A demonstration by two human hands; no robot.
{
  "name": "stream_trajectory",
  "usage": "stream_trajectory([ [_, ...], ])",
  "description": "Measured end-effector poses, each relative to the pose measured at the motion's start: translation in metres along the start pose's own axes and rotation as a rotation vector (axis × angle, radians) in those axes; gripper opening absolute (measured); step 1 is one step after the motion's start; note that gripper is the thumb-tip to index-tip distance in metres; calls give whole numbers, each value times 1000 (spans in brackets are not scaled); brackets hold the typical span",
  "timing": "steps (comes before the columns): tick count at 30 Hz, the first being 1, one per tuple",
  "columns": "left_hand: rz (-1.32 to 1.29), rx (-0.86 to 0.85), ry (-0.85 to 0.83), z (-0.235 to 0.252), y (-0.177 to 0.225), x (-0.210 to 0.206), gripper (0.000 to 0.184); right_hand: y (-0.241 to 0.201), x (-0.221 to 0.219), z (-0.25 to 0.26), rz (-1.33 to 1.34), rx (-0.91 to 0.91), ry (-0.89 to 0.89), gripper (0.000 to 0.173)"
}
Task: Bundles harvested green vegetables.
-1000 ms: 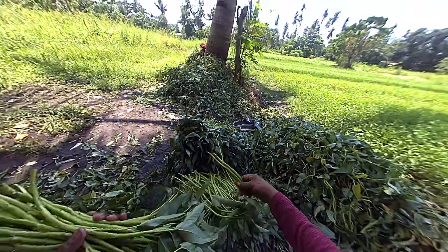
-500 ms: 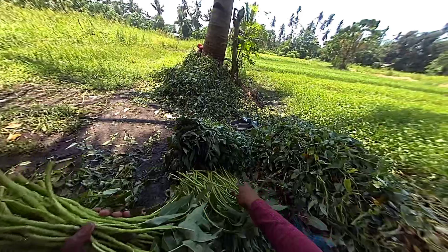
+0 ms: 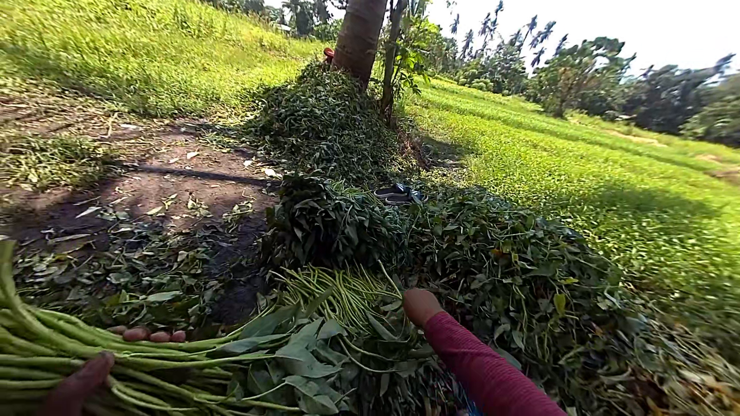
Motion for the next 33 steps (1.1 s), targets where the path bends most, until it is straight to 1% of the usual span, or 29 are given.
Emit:
stream_trajectory([
  [2, 17, 5, 46, -2, 4, -2, 17, 9, 11, 6, 107, 12, 79, 32],
  [3, 23, 6, 47, -3, 7, -1, 16, 17, 13, 13, 238, 32, 106, 34],
  [5, 49, 2, 43, -4, 14, 2, 18, 32, 13, 21, 631, 88, 124, 34],
  [8, 40, -13, 129, -9, 21, 1, 13, 46, 11, 11, 1336, 172, 109, 24],
  [9, 36, -26, 135, -10, 22, 2, 14, 50, 10, 6, 1503, 170, 81, 23],
  [10, 38, -39, 130, -10, 23, 2, 14, 53, 9, 2, 1636, 147, 59, 26],
  [12, 32, -44, 94, -9, 21, 1, 14, 56, 8, -7, 1819, 125, 16, 41],
  [13, 39, -38, 78, -8, 20, -1, 14, 56, 8, -12, 1882, 158, -12, 45],
  [15, 53, -24, 79, -8, 17, -7, 13, 54, 9, -21, 1953, 250, -19, 37],
  [17, 70, -14, 75, -7, 15, -9, 13, 50, 12, -30, 1962, 369, -23, 29],
  [18, 72, -14, 68, -7, 14, -7, 14, 48, 14, -35, 1944, 385, -9, 25],
  [21, 69, -20, 58, -6, 14, -3, 16, 43, 20, -47, 1832, 358, 46, 16],
  [24, 79, -12, 77, -8, 14, 3, 15, 38, 25, -48, 1657, 397, 97, 12],
  [26, 81, -18, 64, -7, 13, 8, 16, 37, 29, -44, 1466, 390, 231, 13],
  [29, 59, -45, 45, -8, 11, 16, 23, 34, 38, -44, 960, 248, 552, 18],
  [30, 63, -48, 67, -9, 11, 14, 22, 28, 36, -45, 812, 224, 615, 21],
  [31, 71, -42, 89, -10, 11, 12, 21, 19, 30, -43, 693, 228, 636, 24],
  [33, 92, -26, 98, -9, 11, 12, 23, -6, 6, -34, 557, 281, 566, 29],
])
Point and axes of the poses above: each hand's wrist, its own z-axis towards the middle knuckle, its own x-axis out of the back of the hand, y = z × x, the point moved 8 cm from there along z, towards the middle knuckle, and after that the axes turned 5 degrees about x, right-handed, at the moved point
